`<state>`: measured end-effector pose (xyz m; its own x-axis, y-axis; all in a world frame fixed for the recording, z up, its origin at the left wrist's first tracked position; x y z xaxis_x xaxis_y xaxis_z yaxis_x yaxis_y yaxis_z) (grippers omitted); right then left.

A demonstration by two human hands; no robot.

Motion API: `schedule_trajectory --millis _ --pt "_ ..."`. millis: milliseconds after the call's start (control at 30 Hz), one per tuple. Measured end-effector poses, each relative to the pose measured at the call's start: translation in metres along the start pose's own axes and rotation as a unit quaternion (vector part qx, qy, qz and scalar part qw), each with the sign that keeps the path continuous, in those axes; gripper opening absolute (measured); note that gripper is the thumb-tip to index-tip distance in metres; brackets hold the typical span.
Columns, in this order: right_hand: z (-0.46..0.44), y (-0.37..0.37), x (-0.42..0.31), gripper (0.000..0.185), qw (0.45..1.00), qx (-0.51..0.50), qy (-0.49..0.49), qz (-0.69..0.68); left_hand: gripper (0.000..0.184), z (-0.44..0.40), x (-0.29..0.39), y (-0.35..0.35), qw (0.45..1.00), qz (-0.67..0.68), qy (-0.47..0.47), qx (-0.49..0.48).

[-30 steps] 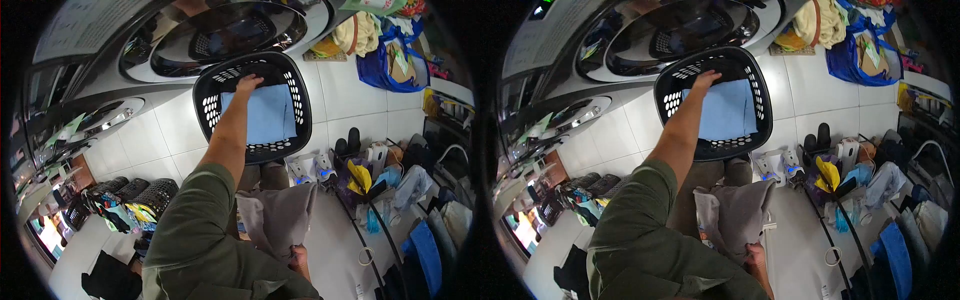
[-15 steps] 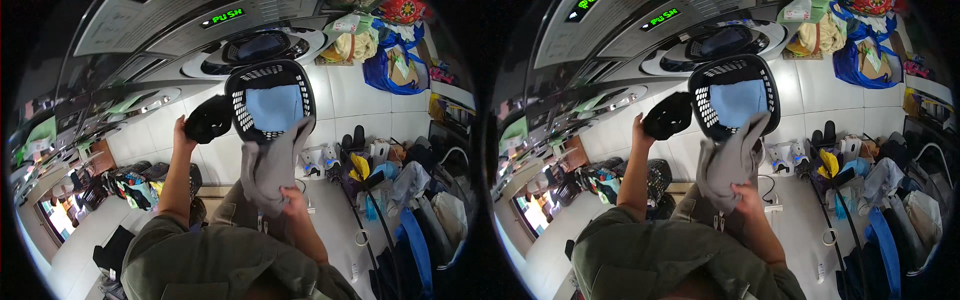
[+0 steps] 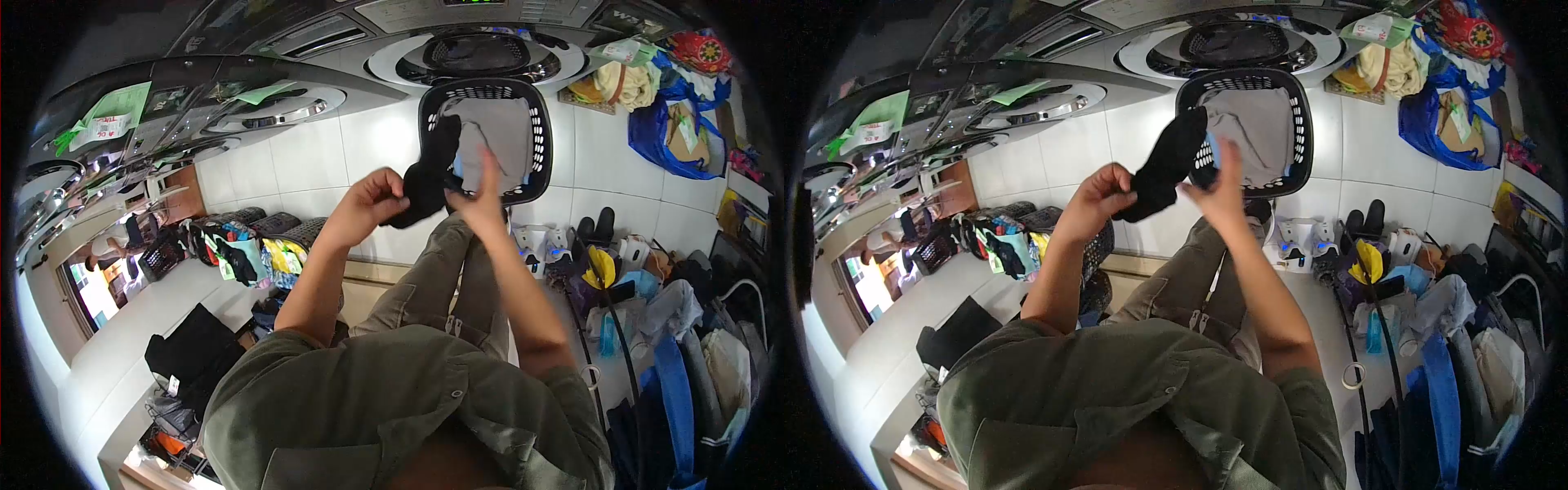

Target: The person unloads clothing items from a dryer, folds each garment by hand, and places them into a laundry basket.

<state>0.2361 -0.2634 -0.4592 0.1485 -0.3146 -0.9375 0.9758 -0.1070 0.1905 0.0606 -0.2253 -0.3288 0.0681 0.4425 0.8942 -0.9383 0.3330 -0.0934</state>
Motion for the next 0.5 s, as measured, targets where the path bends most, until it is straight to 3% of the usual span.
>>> schedule_trajectory --millis 33,100,167,200,233,300,333,400,433,500 --pt "-0.004 -0.004 -0.025 0.073 0.997 -0.007 0.008 0.07 0.016 0.005 0.008 -0.003 0.999 -0.007 -0.01 -0.043" --pt "-0.02 -0.003 -0.017 0.046 0.969 0.03 0.065 0.235 0.015 0.009 0.027 -0.004 0.998 -0.011 -0.057 -0.038" --pt "-0.046 0.006 0.019 0.026 0.961 0.107 0.073 0.244 0.015 0.008 0.041 0.008 0.99 -0.083 -0.093 0.072" --pt "-0.046 0.015 0.011 0.014 0.987 0.118 -0.045 0.096 0.015 0.003 0.039 0.018 0.961 -0.21 -0.145 0.106" --pt "-0.049 0.026 0.0 0.014 0.981 0.099 -0.094 0.141 0.012 -0.002 0.035 0.024 0.934 -0.275 -0.177 0.142" --pt "-0.039 0.028 -0.005 0.016 0.984 0.074 -0.114 0.113 0.011 -0.015 0.02 0.032 0.942 -0.238 -0.185 0.145" --pt "-0.037 0.023 0.005 0.016 0.984 0.073 -0.115 0.116 0.014 -0.024 0.009 0.031 0.942 -0.243 -0.17 0.157" --pt "-0.025 -0.004 0.055 0.019 0.974 -0.017 -0.217 0.062 0.018 -0.052 -0.023 0.029 0.948 -0.25 -0.135 0.146" --pt "-0.017 -0.014 0.084 0.019 0.974 -0.018 -0.217 0.062 0.025 -0.071 -0.048 0.031 0.953 -0.251 -0.114 0.123" --pt "0.0 -0.03 0.127 0.023 0.967 -0.072 -0.063 0.236 0.048 -0.105 -0.099 0.032 0.886 -0.416 -0.184 0.088"
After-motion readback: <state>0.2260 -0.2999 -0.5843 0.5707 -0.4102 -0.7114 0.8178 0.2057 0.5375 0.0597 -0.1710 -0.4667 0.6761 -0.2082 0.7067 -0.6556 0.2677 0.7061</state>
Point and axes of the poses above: each hand's wrist, its own z-axis away from the middle knuckle, its own y-axis out of the back of the hand, x = y × z, the point moved 2 cm from there along -z, towards the middle knuckle, and after that the axes turned 10 degrees about -y, right-handed, at the moved point
